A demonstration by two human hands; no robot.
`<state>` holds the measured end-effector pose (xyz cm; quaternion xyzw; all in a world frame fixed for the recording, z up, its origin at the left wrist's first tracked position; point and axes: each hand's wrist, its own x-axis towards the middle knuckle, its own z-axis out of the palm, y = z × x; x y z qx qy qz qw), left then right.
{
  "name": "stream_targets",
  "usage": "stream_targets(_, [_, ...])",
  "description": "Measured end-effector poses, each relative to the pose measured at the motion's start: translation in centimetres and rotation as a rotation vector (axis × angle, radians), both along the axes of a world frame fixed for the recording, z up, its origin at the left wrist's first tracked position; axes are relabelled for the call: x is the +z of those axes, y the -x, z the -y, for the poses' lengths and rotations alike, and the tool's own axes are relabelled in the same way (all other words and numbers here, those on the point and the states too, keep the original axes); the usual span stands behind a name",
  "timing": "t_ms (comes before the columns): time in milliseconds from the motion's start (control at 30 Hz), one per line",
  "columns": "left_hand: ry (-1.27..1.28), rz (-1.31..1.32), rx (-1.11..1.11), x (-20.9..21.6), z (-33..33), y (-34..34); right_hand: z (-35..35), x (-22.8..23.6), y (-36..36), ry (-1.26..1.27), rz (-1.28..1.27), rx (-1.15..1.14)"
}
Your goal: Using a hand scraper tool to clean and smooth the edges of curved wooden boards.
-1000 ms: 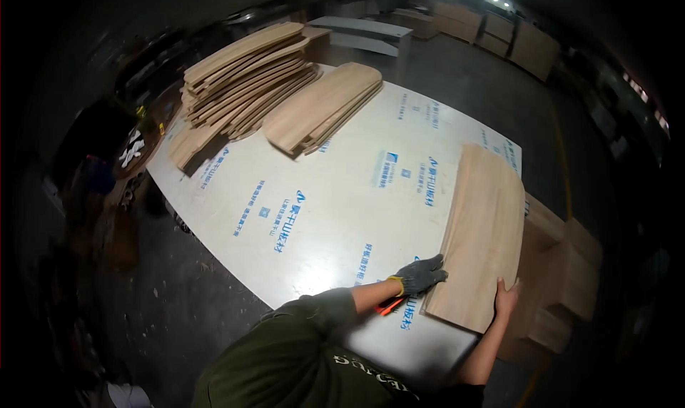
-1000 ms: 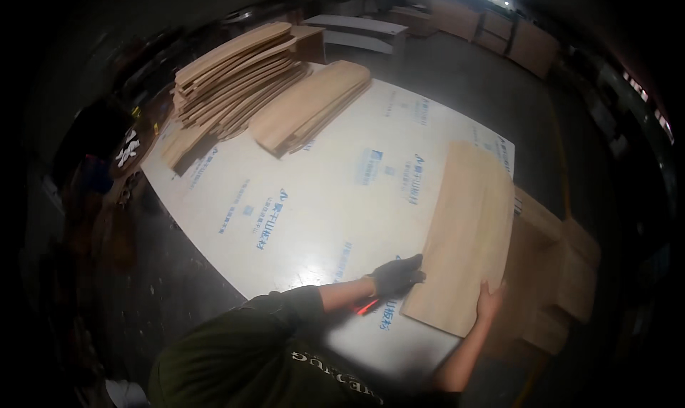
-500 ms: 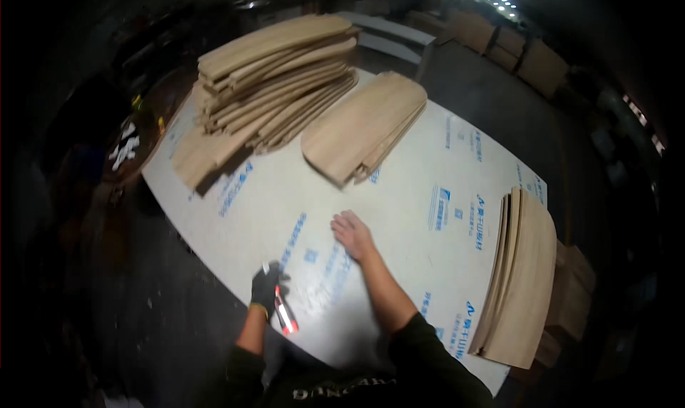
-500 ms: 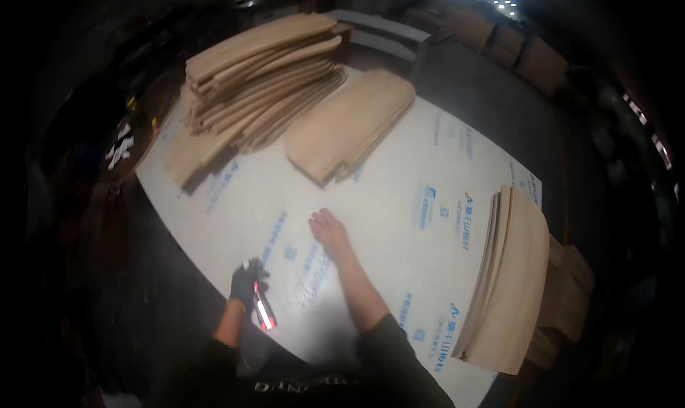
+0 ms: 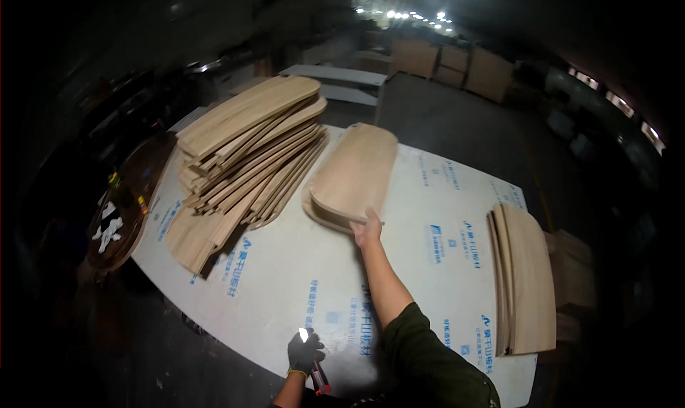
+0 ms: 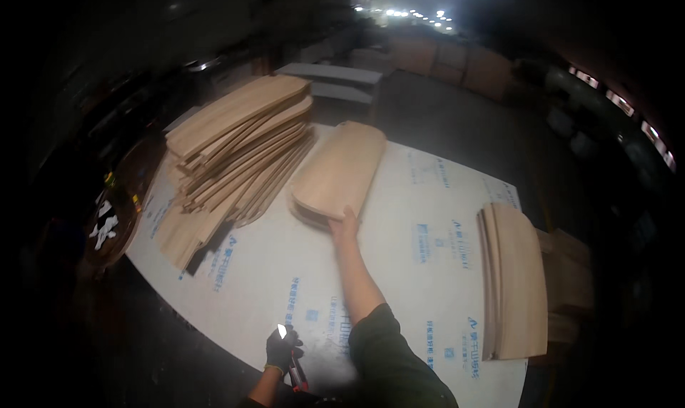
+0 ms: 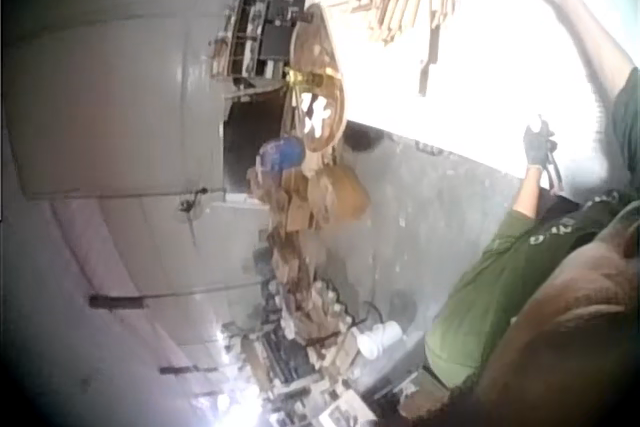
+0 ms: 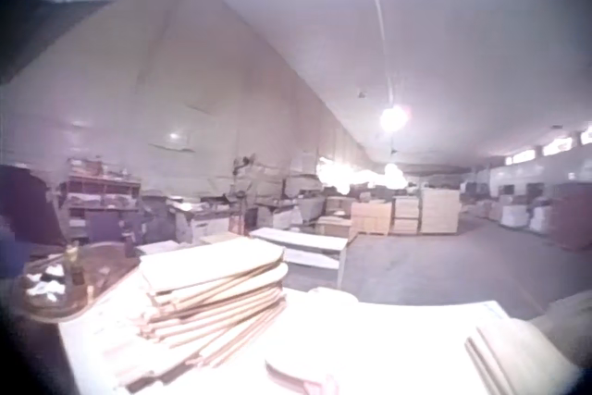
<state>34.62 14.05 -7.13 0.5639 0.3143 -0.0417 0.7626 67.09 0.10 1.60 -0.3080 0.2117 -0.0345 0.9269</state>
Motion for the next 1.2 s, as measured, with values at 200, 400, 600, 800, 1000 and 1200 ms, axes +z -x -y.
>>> stream_targets(200, [-0.093,0.04,-0.092,-1.3,0.1,-0.4,9.7,2.3,2.4,-0.209,0.292,-0.006])
stream_targets(400, [0.025,0.138,-0.008,-2.1,0.5,0.6,18.6,-3.2,20.4,0.022,0.31,-0.045])
stream_targets(600, [-0.028,0.137,-0.02,-1.9,0.9,0.4,24.7,-3.1,34.0,0.135,0.242,-0.122])
stream_targets(800, [-0.029,0.084,-0.035,-1.5,0.5,1.3,28.0,-5.4,40.8,0.038,0.158,-0.049])
stream_targets(1000, [0.075,0.147,-0.179,-4.5,4.4,11.3,30.0,-9.6,45.3,-0.164,0.049,0.157])
stream_targets(1200, [0.421,-0.097,-0.069,-4.4,14.7,24.9,33.5,-11.2,49.6,-0.29,-0.121,0.378])
